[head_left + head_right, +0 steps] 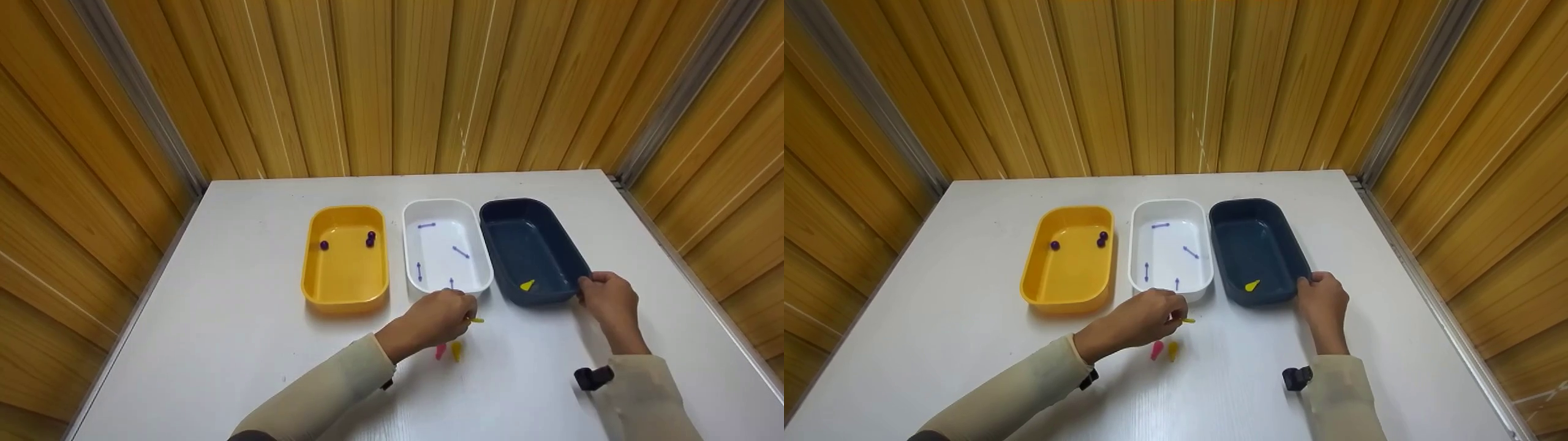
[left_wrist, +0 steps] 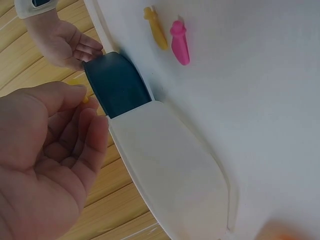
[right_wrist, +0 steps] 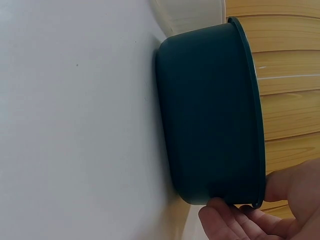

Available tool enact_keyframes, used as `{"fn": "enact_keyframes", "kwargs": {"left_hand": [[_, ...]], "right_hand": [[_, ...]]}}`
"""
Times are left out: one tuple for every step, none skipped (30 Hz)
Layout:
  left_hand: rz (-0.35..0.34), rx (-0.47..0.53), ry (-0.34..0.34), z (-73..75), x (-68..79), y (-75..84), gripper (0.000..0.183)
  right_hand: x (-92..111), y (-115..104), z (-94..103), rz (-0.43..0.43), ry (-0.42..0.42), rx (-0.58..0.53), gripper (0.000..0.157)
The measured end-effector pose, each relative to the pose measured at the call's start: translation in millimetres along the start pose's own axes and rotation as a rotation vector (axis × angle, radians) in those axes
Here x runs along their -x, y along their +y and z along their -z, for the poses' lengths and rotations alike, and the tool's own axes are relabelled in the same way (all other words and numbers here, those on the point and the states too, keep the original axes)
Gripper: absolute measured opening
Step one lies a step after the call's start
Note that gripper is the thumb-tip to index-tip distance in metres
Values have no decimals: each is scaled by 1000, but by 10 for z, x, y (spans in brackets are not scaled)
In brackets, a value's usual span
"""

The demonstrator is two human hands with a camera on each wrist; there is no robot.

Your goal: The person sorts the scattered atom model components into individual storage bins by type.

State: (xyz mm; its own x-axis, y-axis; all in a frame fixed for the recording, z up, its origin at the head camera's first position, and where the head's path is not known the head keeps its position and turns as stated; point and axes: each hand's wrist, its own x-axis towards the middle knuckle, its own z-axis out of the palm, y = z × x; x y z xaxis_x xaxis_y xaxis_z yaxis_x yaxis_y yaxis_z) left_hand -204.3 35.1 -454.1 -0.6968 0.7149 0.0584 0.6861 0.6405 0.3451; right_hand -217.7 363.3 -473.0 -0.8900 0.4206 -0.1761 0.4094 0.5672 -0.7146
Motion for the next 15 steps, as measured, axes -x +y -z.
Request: {"fn": "enact_keyframes", "kwargs": {"left_hand": [[3,4,-4,2,-4,2,11],[5,7,-6,4,-7,3,11],[7,7,-6,5,-10,4,12],[9,10,-6,7,-13,4,12],[11,11,-6,11,-15,5,12],[14,13,-6,13,-17,5,12],[17,17,-6,15,-19,5,13],[20,22,-7,18,-18,6,13],[23,23,-7,19,-19,7,13],[23,22,-6,20,-19,7,13],[21,16,-2,22,-18,9,13],[11,1,7,23,-18,10,12],[3,-13,16,24,-20,12,11],[-3,-25,25,24,-21,14,10],[-10,-38,35,27,-23,16,9]], "right_hand": [[1,-1,1,-1,-2,-1,51],[2,-1,3,-1,-2,0,51],[2,-1,4,0,-2,-2,51],[2,-1,4,0,-3,-4,52],[1,0,4,1,-2,-3,52],[0,2,4,1,-2,-3,52],[-1,3,3,0,-2,-1,51],[-2,5,3,0,-1,1,51],[-3,6,3,-1,-1,2,51],[-4,8,3,-3,-1,5,50],[-6,9,2,-4,-1,6,50],[-7,10,1,-5,-4,3,50],[-7,11,1,-6,-6,2,50],[-8,11,0,-6,-8,-3,51],[-8,10,0,-5,-10,-7,51]]}}
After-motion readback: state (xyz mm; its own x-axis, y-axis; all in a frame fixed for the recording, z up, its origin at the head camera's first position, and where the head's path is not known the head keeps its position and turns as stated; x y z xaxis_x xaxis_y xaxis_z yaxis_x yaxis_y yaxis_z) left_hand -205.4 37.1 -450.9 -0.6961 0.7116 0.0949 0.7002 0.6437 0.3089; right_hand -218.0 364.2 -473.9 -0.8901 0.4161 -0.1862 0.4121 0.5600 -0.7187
